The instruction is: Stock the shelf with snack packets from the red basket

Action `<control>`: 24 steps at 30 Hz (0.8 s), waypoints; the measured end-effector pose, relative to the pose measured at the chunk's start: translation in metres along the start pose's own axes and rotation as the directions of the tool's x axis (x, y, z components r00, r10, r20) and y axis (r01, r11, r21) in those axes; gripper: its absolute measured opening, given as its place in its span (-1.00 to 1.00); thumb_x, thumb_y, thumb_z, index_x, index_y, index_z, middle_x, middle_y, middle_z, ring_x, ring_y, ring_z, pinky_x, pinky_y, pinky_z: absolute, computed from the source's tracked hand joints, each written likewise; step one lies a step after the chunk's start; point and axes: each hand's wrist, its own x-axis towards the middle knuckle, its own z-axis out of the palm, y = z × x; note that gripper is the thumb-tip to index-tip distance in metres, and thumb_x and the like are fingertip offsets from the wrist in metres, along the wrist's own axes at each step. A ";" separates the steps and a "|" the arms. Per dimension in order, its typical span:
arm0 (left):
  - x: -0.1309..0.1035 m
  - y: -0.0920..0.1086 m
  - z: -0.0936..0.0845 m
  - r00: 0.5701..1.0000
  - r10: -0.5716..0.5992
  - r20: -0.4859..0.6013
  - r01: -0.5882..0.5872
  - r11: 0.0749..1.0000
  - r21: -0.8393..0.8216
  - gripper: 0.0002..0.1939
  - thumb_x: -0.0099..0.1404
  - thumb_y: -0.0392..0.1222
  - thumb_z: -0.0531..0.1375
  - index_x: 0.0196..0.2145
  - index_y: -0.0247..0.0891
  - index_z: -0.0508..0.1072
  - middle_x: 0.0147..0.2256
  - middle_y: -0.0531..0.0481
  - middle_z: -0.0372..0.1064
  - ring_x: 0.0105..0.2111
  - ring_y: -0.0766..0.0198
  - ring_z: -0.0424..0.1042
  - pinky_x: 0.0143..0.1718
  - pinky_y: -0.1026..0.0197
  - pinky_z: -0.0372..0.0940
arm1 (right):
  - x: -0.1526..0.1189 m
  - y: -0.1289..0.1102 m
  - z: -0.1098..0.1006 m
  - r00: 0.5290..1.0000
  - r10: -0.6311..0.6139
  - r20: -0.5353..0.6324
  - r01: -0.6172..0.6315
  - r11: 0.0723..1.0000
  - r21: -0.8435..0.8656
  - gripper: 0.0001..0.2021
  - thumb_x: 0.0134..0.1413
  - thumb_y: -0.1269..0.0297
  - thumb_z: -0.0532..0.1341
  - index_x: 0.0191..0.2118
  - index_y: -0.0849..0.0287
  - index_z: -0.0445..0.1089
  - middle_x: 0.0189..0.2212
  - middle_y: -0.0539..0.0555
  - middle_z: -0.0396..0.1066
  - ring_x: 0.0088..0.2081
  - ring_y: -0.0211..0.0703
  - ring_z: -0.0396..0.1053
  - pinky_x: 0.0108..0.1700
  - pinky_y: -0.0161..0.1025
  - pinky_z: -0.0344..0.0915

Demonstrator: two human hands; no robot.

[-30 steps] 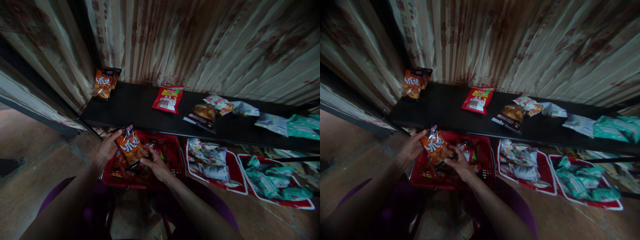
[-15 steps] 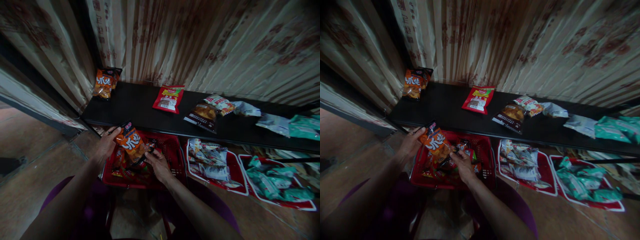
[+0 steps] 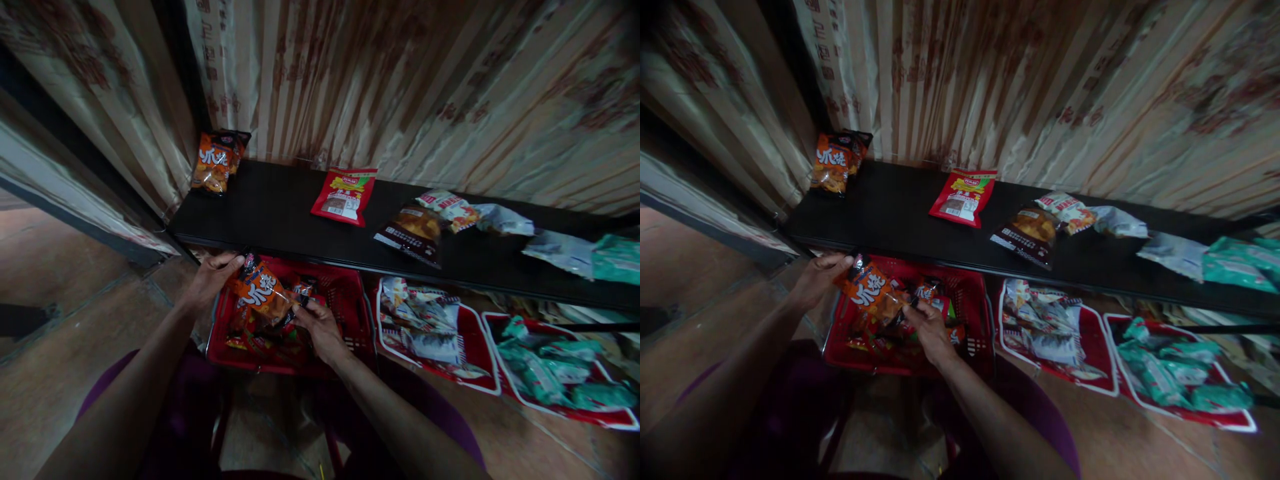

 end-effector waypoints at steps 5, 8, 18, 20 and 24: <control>0.003 -0.010 -0.002 0.994 0.061 -0.086 -0.063 0.998 -0.020 -0.72 -0.07 0.00 0.36 -0.60 -0.29 0.51 -0.60 0.08 0.36 -0.57 0.38 0.27 -0.53 0.35 0.17 | 0.001 0.000 0.001 1.000 -0.014 0.019 0.015 1.000 -0.018 -0.72 -0.38 0.03 0.44 -0.54 0.11 0.52 -0.46 -0.03 0.52 -0.42 -0.20 0.43 -0.38 -0.26 0.40; 0.004 -0.011 0.000 0.985 0.037 -0.170 -0.056 0.993 -0.104 -0.72 -0.12 0.00 0.38 -0.59 -0.28 0.51 -0.61 0.10 0.35 -0.58 0.39 0.26 -0.54 0.35 0.18 | 0.002 0.000 0.001 1.000 -0.022 0.005 0.022 0.999 0.032 -0.72 -0.39 0.04 0.44 -0.65 0.13 0.47 -0.56 -0.06 0.47 -0.48 -0.27 0.38 -0.40 -0.30 0.38; 0.011 -0.012 0.012 0.963 -0.042 -0.266 0.003 0.990 -0.144 -0.72 -0.19 -0.04 0.40 -0.58 -0.30 0.51 -0.60 0.07 0.41 -0.57 0.35 0.32 -0.54 0.32 0.23 | 0.006 -0.005 -0.004 1.000 0.001 0.020 -0.003 0.997 0.083 -0.72 -0.28 0.08 0.42 -0.40 0.13 0.53 -0.46 -0.01 0.48 -0.44 -0.29 0.38 -0.43 -0.37 0.35; 0.011 -0.013 0.014 0.956 -0.044 -0.291 0.018 0.996 -0.091 -0.71 -0.19 -0.03 0.39 -0.59 -0.31 0.50 -0.62 0.07 0.39 -0.59 0.35 0.31 -0.55 0.32 0.22 | 0.007 -0.002 -0.007 0.999 0.017 0.037 -0.020 0.997 0.077 -0.69 -0.26 0.09 0.41 -0.34 0.13 0.51 -0.40 0.00 0.48 -0.39 -0.28 0.39 -0.38 -0.35 0.37; 0.012 -0.016 0.015 0.943 -0.028 -0.330 0.012 0.999 -0.052 -0.70 -0.17 -0.01 0.37 -0.60 -0.32 0.49 -0.61 0.06 0.39 -0.59 0.35 0.31 -0.54 0.31 0.22 | 0.003 0.007 -0.009 0.988 0.125 0.091 -0.129 0.991 0.040 -0.62 -0.29 0.11 0.43 -0.27 0.12 0.45 -0.34 -0.03 0.44 -0.34 -0.27 0.41 -0.21 -0.20 0.41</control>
